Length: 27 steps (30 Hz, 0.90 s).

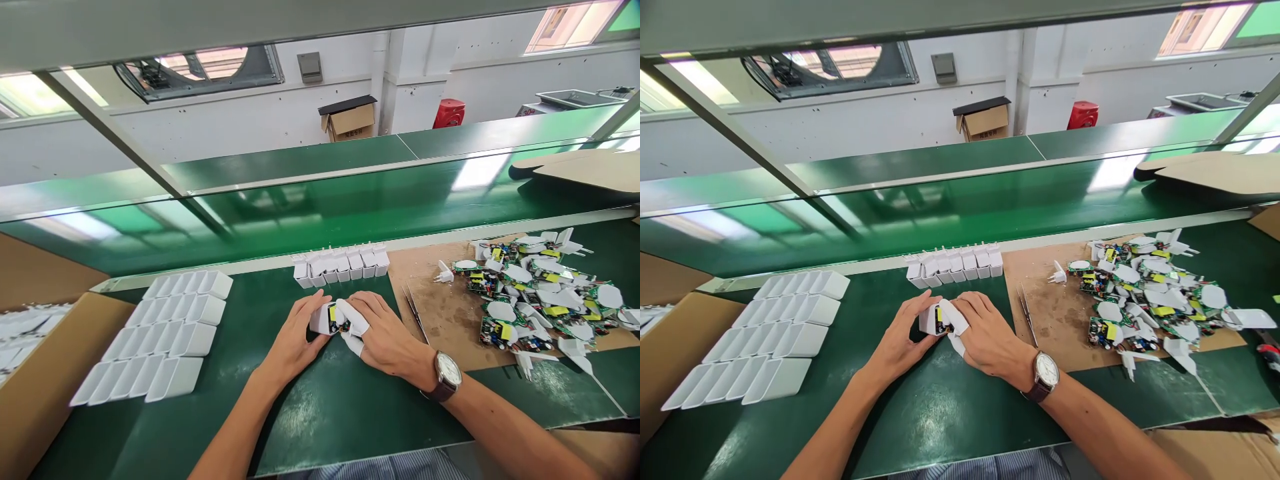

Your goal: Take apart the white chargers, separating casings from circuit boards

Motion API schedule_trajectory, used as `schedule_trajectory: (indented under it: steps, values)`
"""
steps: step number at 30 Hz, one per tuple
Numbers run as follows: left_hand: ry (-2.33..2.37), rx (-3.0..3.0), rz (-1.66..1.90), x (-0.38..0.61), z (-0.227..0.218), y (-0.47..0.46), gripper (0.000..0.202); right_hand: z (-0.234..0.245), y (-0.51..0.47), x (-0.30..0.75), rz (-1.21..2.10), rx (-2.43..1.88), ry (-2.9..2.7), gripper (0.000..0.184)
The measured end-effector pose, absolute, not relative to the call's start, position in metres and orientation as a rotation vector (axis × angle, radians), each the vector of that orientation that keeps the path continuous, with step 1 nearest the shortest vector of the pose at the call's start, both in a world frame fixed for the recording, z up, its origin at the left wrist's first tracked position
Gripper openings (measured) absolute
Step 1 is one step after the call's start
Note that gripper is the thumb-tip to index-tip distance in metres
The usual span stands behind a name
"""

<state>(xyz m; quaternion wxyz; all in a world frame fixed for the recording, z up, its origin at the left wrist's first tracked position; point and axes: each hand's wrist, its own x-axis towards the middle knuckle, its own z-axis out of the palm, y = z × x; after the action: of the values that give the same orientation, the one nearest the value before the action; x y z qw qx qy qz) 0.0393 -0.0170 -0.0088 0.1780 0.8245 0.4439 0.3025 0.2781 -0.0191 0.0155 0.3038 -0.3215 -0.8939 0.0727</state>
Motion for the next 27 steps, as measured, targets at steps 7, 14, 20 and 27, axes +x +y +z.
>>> schedule_trajectory:
  steps: [7,14,20,27]
  values:
    - [1.228,2.247,0.783,0.044,-0.010,-0.023,0.080,0.015,-0.020,0.277,0.319,-0.866,-2.300,0.075]
    - [1.097,1.889,0.857,0.048,-0.008,-0.025,0.066,0.015,-0.017,0.281,0.644,-0.922,-2.005,0.037]
    - [1.133,1.699,0.919,0.048,-0.008,-0.025,0.058,-0.006,-0.014,0.276,0.809,-1.015,-1.876,0.016]
    - [1.096,1.729,0.888,0.047,-0.003,-0.025,0.059,-0.012,-0.014,0.270,0.712,-0.866,-2.029,0.017]
